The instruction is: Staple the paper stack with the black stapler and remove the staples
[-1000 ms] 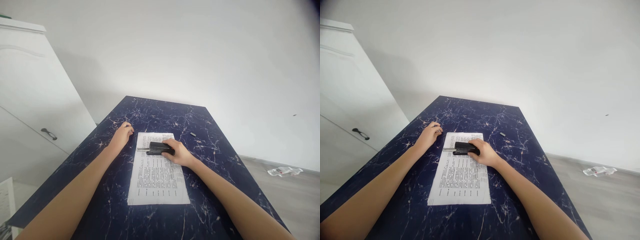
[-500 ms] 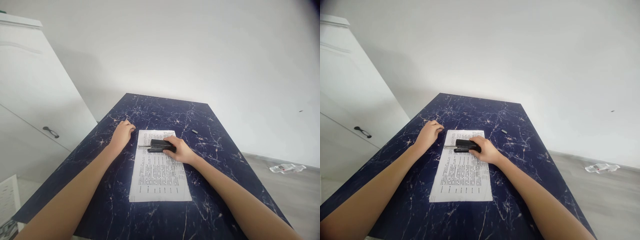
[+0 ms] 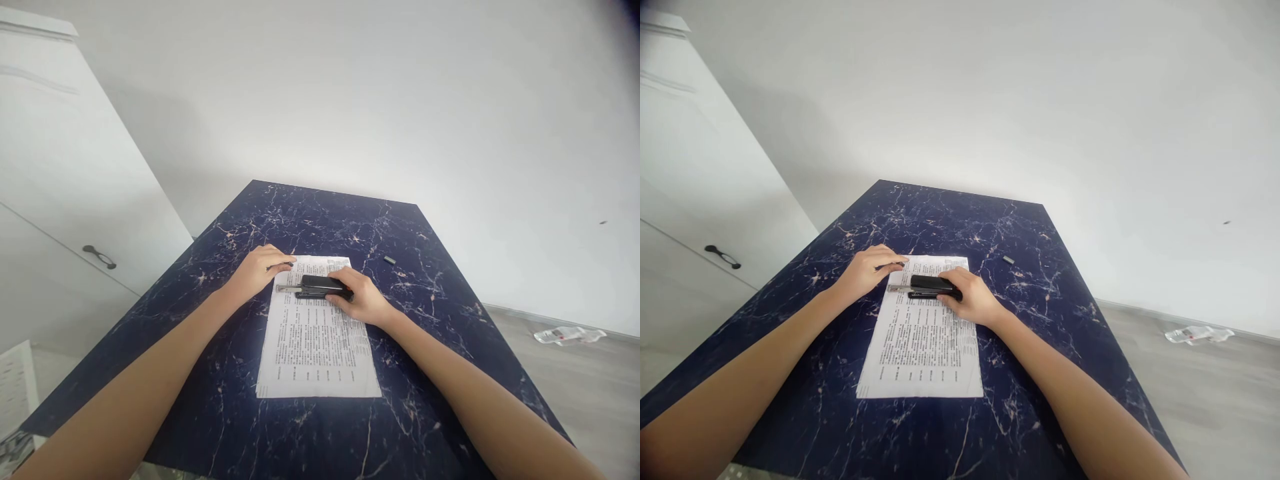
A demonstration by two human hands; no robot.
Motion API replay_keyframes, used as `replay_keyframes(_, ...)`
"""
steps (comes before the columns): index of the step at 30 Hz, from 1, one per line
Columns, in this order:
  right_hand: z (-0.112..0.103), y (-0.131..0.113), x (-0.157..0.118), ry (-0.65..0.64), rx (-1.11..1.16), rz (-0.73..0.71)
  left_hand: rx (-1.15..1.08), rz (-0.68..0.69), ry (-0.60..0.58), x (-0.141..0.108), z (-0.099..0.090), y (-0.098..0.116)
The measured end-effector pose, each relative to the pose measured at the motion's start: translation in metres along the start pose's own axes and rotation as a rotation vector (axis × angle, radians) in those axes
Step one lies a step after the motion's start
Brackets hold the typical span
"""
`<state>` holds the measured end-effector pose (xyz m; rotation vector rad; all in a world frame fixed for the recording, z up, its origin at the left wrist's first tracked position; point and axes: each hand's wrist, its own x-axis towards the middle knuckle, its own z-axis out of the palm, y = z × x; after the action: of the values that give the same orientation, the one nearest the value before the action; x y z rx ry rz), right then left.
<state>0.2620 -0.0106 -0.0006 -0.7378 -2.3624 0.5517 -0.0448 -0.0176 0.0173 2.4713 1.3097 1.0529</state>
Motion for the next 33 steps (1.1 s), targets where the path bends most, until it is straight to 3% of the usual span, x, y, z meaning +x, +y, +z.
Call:
replay_keyframes(5, 0.000, 0.005, 0.000, 0.098, -0.025, 0.085, 0.036, -0.015, -0.058, -0.001, 0.002, 0.004)
replay_keyframes(15, 0.002, 0.007, 0.000, 0.032, -0.055, 0.071, -0.060, 0.044, -0.263, 0.000, 0.010, 0.003)
replay_keyframes(25, 0.002, 0.005, 0.002, 0.029, -0.050, 0.062, -0.084, 0.013, -0.270, -0.002, 0.012, 0.005)
replay_keyframes(33, 0.001, 0.004, 0.003, 0.026, -0.031, 0.066, -0.094, -0.090, -0.272, -0.002, 0.015, 0.007)
